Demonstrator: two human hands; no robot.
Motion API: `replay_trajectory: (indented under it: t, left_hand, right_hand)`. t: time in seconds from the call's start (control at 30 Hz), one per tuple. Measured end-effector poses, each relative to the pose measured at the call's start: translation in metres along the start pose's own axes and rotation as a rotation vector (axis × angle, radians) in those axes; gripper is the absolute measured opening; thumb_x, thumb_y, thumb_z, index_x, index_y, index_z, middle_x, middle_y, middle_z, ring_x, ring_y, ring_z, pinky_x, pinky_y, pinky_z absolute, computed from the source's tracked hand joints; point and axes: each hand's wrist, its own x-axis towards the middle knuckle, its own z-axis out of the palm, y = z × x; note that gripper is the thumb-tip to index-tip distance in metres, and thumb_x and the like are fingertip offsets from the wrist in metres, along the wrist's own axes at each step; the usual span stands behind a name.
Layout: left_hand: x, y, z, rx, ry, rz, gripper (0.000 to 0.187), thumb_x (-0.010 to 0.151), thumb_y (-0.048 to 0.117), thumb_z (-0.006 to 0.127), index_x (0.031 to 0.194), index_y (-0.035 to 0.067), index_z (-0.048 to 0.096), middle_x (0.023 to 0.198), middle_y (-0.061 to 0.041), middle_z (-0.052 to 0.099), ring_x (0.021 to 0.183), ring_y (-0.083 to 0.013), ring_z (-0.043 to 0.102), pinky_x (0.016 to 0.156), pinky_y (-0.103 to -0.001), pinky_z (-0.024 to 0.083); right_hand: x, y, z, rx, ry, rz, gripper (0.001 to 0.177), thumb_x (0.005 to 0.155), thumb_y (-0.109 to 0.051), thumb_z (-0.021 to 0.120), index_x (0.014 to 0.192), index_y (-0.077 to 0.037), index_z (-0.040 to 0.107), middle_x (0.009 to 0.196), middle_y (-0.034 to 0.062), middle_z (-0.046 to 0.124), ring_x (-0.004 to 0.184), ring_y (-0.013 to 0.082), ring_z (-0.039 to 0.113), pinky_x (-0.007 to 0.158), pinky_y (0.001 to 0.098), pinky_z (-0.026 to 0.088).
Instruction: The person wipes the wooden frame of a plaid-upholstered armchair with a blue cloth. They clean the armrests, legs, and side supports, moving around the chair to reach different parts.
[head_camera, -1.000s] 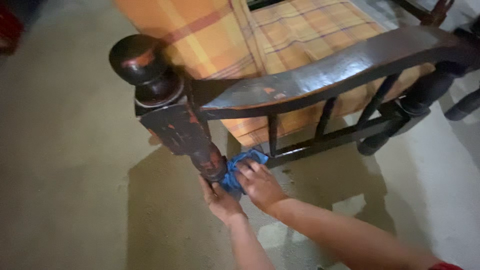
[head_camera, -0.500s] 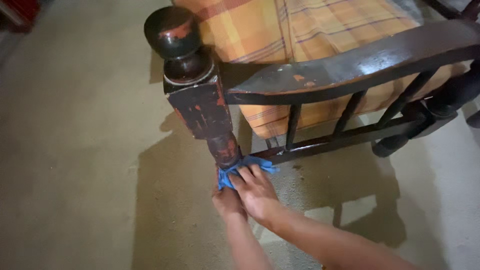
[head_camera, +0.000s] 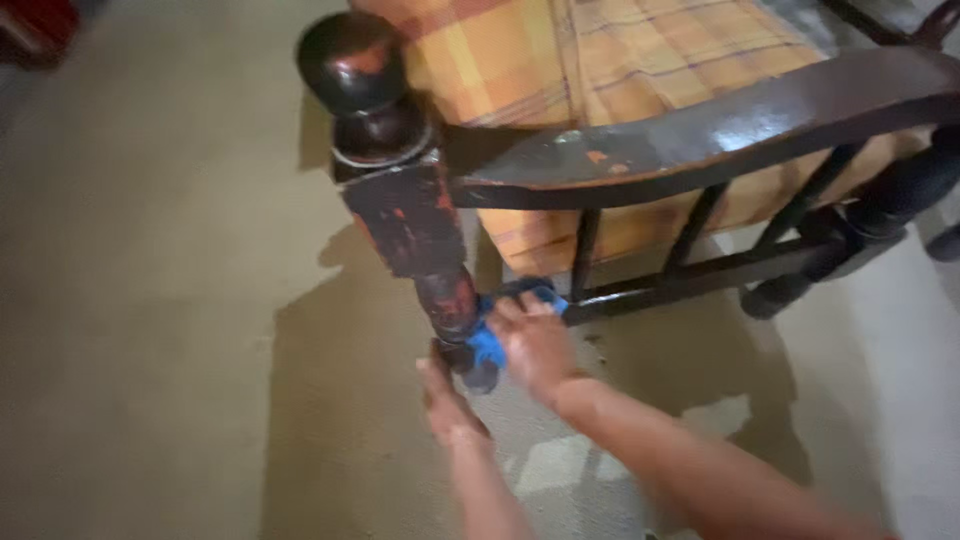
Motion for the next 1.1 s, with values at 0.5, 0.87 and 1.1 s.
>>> replay_trajectory:
  t: [0.5, 0.87, 1.1]
  left_hand:
    - [0.01, -0.015, -0.001, 0.029, -0.005, 0.109, 0.048, 0.101, 0.016, 0.051, 0.148, 0.009, 0.055, 0.139, -0.006, 0.068, 0.124, -0.0194, 0.065, 0.103, -0.032, 0.048]
    - [-0.075, 0.022, 0.002, -0.139, 0.231, 0.093, 0.038, 0.101, 0.028, 0.061, 0.132, 0.006, 0.057, 0.115, -0.011, 0.07, 0.099, -0.0212, 0.071, 0.083, -0.035, 0.06]
    - [-0.046, 0.074, 0.05, 0.093, 0.194, 0.767, 0.035, 0.094, 0.001, 0.057, 0.128, 0.002, 0.061, 0.114, -0.014, 0.066, 0.103, -0.0249, 0.066, 0.093, -0.04, 0.052]
  right_hand:
    - [-0.011, -0.023, -0.016, 0.041, -0.046, 0.114, 0.039, 0.088, -0.006, 0.061, 0.127, -0.007, 0.066, 0.128, 0.0094, 0.064, 0.124, 0.0327, 0.051, 0.102, 0.0489, 0.043]
    - [-0.032, -0.019, -0.068, 1.0, -0.344, 0.19, 0.066, 0.094, -0.01, 0.069, 0.154, -0.014, 0.044, 0.149, 0.0158, 0.051, 0.135, 0.0307, 0.05, 0.111, 0.0424, 0.042]
    - [0.033, -0.004, -0.099, 1.263, 0.161, 0.125, 0.066, 0.098, -0.011, 0.06, 0.158, -0.002, 0.034, 0.155, 0.0181, 0.05, 0.141, 0.0259, 0.051, 0.117, 0.0402, 0.042]
